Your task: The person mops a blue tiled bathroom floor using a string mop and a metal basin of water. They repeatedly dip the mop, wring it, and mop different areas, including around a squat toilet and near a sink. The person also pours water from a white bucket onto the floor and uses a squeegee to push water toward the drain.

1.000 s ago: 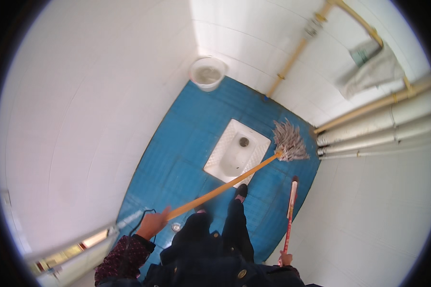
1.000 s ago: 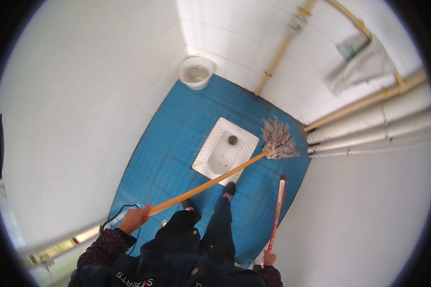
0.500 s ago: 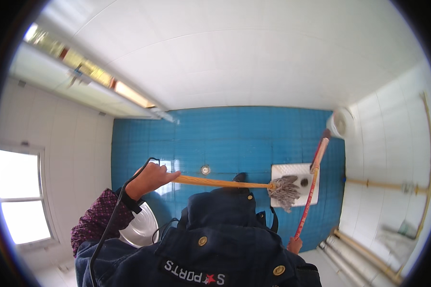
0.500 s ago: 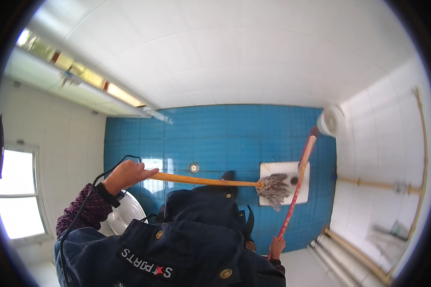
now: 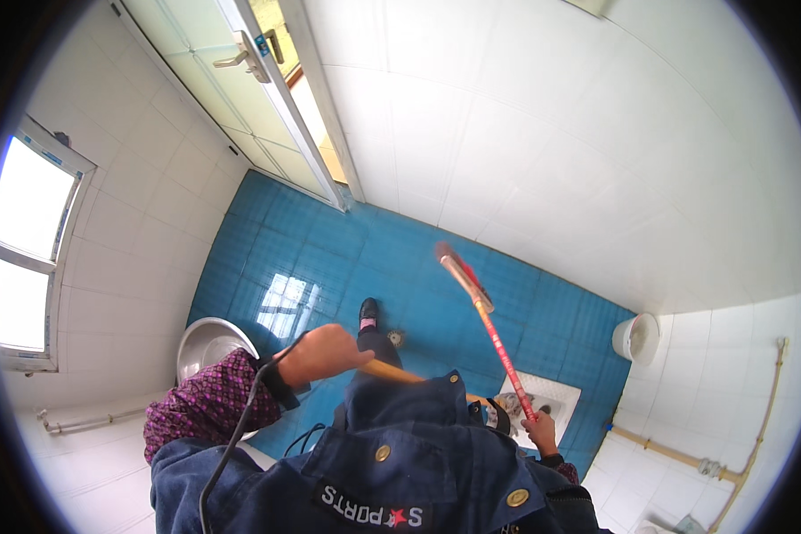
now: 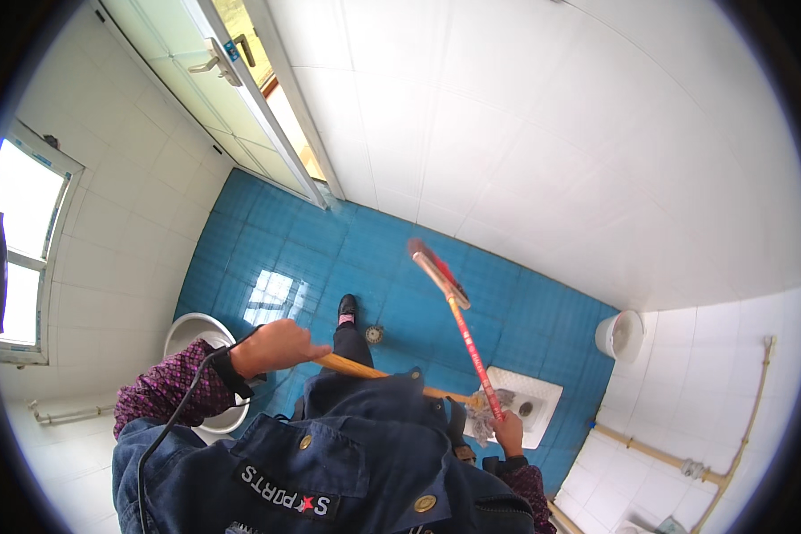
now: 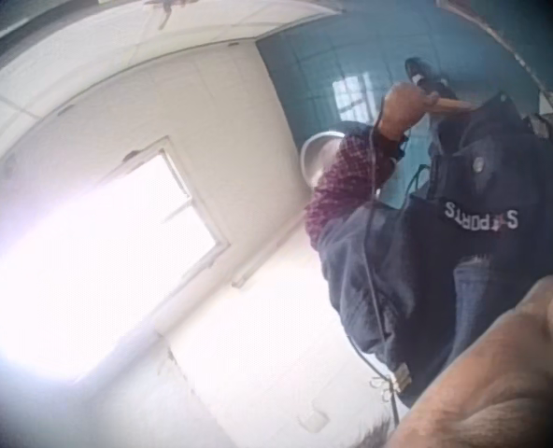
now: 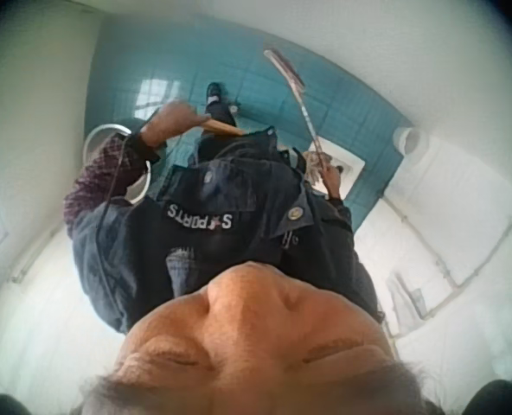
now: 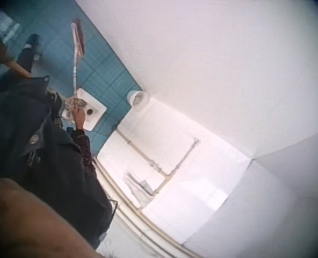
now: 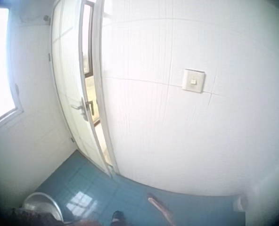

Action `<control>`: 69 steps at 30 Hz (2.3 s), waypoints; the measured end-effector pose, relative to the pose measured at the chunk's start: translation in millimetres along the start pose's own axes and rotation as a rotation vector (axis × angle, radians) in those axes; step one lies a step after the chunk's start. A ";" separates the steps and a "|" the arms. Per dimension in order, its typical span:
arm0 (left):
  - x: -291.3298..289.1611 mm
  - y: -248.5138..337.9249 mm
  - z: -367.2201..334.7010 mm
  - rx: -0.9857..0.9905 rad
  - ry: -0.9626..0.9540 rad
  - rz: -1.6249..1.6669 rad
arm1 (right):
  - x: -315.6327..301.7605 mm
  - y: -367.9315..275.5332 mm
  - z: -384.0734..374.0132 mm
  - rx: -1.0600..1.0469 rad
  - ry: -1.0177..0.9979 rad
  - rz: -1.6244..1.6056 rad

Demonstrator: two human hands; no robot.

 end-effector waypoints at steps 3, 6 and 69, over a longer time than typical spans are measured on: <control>7.6 -42.0 19.1 -0.012 0.022 0.086 | 3.6 -57.4 -17.6 -0.065 -0.004 0.075; 17.9 -126.8 52.3 -0.026 0.001 0.132 | 42.7 -122.2 -66.1 0.128 -0.076 0.079; -36.6 -483.2 -2.3 -0.276 0.043 -0.068 | 128.6 -367.9 -309.4 0.044 -0.036 -0.199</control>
Point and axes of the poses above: each hand's wrist, its own z-axis away from the middle knuckle, its own x-axis out of the palm, y = z × x, the point moved 6 cm from there along -z, towards the middle knuckle, and after that the axes turned 9 degrees about -y, right-handed, at the moved point
